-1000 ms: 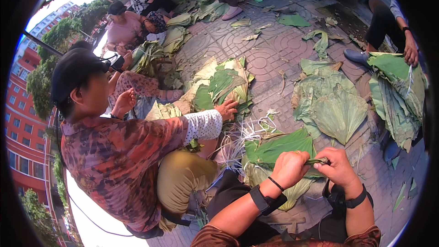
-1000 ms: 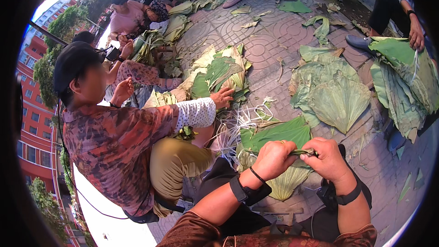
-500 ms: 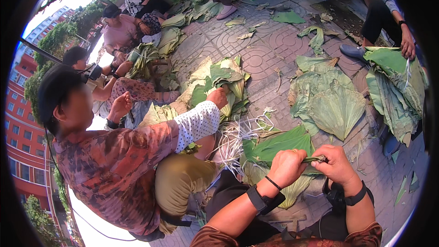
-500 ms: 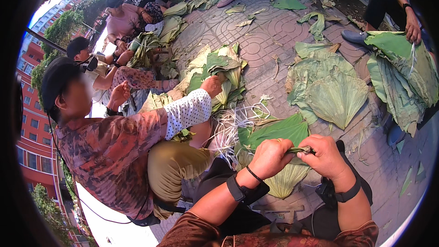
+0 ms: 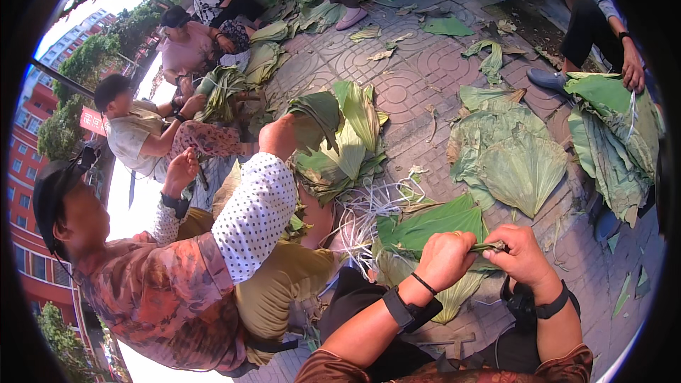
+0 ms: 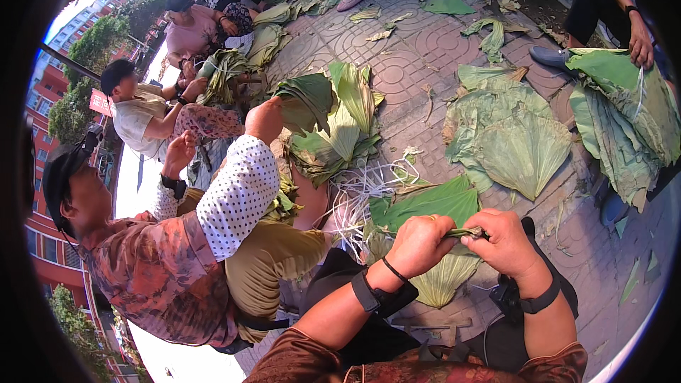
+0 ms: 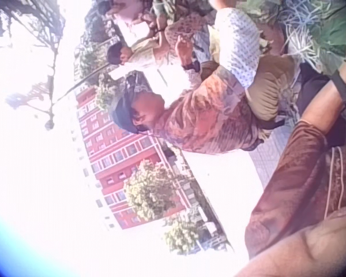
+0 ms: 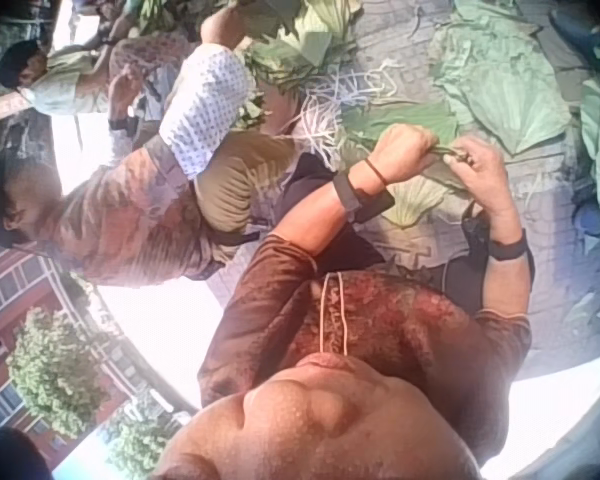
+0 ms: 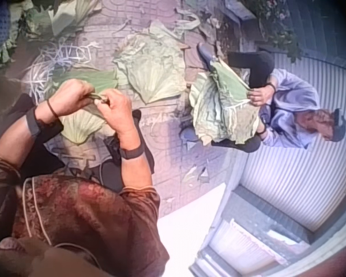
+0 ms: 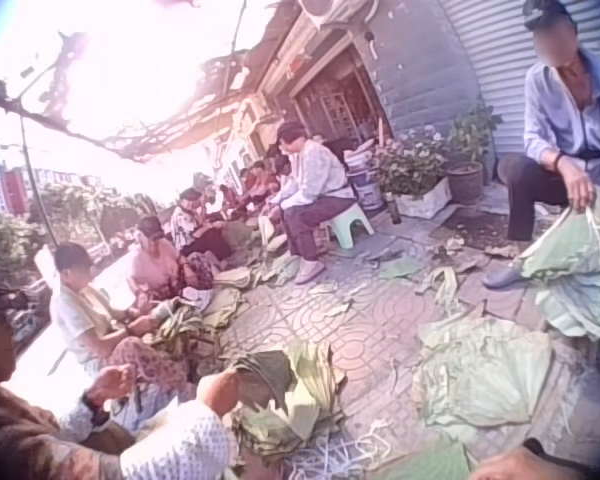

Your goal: The person sorts and stacks large green leaves by hand while sitting on the ground, handling them one at a time and organizing them into piles.

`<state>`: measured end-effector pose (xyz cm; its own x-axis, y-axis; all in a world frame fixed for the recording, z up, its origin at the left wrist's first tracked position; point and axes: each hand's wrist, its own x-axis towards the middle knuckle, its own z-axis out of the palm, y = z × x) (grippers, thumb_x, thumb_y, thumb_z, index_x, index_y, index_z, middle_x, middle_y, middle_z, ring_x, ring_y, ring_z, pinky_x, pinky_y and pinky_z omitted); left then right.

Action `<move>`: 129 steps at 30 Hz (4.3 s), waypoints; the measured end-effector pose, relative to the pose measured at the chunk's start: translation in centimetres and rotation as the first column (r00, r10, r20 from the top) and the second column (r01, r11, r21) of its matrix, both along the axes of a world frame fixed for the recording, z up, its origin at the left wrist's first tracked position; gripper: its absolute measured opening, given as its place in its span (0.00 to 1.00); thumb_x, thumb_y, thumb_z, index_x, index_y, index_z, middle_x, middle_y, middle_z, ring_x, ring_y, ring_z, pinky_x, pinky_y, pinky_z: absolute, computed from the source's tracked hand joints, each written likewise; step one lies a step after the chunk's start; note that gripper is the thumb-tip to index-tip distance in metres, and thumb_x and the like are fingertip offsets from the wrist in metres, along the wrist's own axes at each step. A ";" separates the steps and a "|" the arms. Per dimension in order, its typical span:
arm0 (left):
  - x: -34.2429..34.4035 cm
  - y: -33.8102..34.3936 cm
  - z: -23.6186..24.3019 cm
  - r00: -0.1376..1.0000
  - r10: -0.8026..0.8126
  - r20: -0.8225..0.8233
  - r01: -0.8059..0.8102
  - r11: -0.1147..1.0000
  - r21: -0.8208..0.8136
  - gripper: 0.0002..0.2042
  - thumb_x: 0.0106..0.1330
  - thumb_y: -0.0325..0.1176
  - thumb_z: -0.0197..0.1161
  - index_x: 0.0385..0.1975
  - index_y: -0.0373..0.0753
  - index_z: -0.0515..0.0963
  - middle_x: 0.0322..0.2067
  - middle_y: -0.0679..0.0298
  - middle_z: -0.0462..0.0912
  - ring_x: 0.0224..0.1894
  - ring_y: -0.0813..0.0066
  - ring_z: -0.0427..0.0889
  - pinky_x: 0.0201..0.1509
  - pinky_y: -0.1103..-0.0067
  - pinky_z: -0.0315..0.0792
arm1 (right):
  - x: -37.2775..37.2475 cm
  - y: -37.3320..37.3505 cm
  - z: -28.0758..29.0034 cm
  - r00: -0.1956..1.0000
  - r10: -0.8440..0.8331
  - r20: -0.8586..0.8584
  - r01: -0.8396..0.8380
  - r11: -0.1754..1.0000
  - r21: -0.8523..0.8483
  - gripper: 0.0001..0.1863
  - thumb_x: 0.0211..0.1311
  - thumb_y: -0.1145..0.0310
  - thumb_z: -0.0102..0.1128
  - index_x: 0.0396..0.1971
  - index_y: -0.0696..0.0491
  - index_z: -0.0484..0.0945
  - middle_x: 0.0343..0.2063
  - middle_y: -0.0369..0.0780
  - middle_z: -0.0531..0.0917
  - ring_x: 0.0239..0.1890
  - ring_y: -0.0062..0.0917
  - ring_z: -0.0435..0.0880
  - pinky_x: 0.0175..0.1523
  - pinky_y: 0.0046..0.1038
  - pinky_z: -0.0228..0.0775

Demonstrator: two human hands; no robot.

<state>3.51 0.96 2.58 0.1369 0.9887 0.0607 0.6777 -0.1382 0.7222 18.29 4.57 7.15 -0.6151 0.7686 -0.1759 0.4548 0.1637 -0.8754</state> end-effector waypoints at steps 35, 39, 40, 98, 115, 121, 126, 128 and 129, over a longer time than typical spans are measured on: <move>0.0 0.0 0.6 0.999 -0.023 -0.024 0.021 0.997 -0.068 0.07 0.41 0.31 0.56 0.17 0.37 0.66 0.16 0.55 0.69 0.22 0.56 0.69 0.22 0.69 0.62 | 0.0 -0.1 0.1 0.996 0.004 0.090 -0.005 1.000 0.011 0.08 0.31 0.74 0.55 0.19 0.56 0.69 0.15 0.42 0.71 0.18 0.31 0.71 0.23 0.25 0.61; 0.0 0.0 0.4 0.999 -0.035 -0.022 0.034 0.998 -0.053 0.06 0.40 0.30 0.55 0.17 0.37 0.66 0.16 0.55 0.69 0.21 0.56 0.69 0.22 0.69 0.62 | 0.1 -0.2 0.1 0.995 0.018 0.098 -0.018 1.000 0.002 0.08 0.31 0.73 0.55 0.19 0.56 0.70 0.15 0.43 0.71 0.18 0.32 0.71 0.23 0.25 0.61; 0.1 0.0 0.4 0.999 -0.037 -0.023 0.036 0.998 -0.049 0.06 0.40 0.30 0.55 0.17 0.37 0.66 0.16 0.55 0.69 0.21 0.56 0.69 0.22 0.69 0.62 | 0.1 -0.1 0.0 0.995 0.019 0.097 -0.020 1.000 0.007 0.08 0.31 0.73 0.55 0.19 0.56 0.70 0.15 0.43 0.71 0.19 0.32 0.71 0.23 0.25 0.61; 0.6 0.6 1.1 0.981 0.041 -0.189 -0.054 0.996 -0.067 0.04 0.42 0.32 0.55 0.17 0.40 0.69 0.16 0.60 0.71 0.20 0.61 0.71 0.21 0.72 0.64 | 7.5 4.1 -2.2 0.862 -0.458 0.216 0.257 0.764 0.593 0.05 0.35 0.71 0.51 0.17 0.53 0.69 0.15 0.39 0.69 0.21 0.32 0.70 0.25 0.28 0.61; -2.2 0.4 3.3 0.989 0.144 -0.037 -0.145 0.989 -0.020 0.06 0.43 0.30 0.56 0.20 0.38 0.69 0.17 0.60 0.73 0.21 0.63 0.72 0.23 0.74 0.64 | 5.8 3.1 -5.3 0.838 -0.374 0.397 0.203 0.889 0.411 0.08 0.34 0.67 0.51 0.18 0.53 0.71 0.17 0.41 0.72 0.24 0.35 0.71 0.28 0.31 0.62; -3.1 0.1 3.5 0.984 0.177 0.016 -0.176 0.984 -0.039 0.06 0.43 0.30 0.56 0.20 0.38 0.69 0.17 0.60 0.73 0.22 0.63 0.72 0.24 0.74 0.64 | 4.5 5.4 -5.3 0.839 -0.491 0.234 0.444 0.867 0.228 0.09 0.33 0.68 0.53 0.19 0.55 0.72 0.15 0.42 0.73 0.19 0.31 0.72 0.27 0.25 0.63; -3.4 0.1 3.6 0.982 0.188 0.000 -0.188 0.981 -0.053 0.06 0.43 0.31 0.56 0.20 0.38 0.69 0.17 0.60 0.73 0.22 0.62 0.72 0.24 0.74 0.65 | 3.9 7.7 -6.0 0.751 -0.650 0.112 0.656 0.755 -0.015 0.09 0.35 0.71 0.55 0.20 0.58 0.73 0.13 0.36 0.73 0.16 0.18 0.70 0.23 0.20 0.63; -3.4 0.2 3.4 0.984 0.180 0.000 -0.180 0.982 -0.063 0.06 0.43 0.31 0.55 0.20 0.38 0.69 0.17 0.59 0.73 0.22 0.62 0.72 0.24 0.74 0.65 | 4.0 8.6 -6.5 0.709 -0.705 -0.004 0.703 0.708 -0.068 0.09 0.37 0.72 0.55 0.22 0.59 0.72 0.13 0.36 0.72 0.13 0.17 0.68 0.18 0.18 0.61; -3.4 0.3 3.3 0.984 0.177 -0.005 -0.177 0.982 -0.068 0.06 0.43 0.31 0.55 0.20 0.38 0.69 0.17 0.59 0.73 0.22 0.62 0.72 0.24 0.74 0.65 | 3.9 9.0 -6.7 0.696 -0.717 -0.033 0.713 0.696 -0.087 0.10 0.37 0.72 0.55 0.23 0.59 0.72 0.14 0.35 0.72 0.12 0.17 0.68 0.16 0.17 0.61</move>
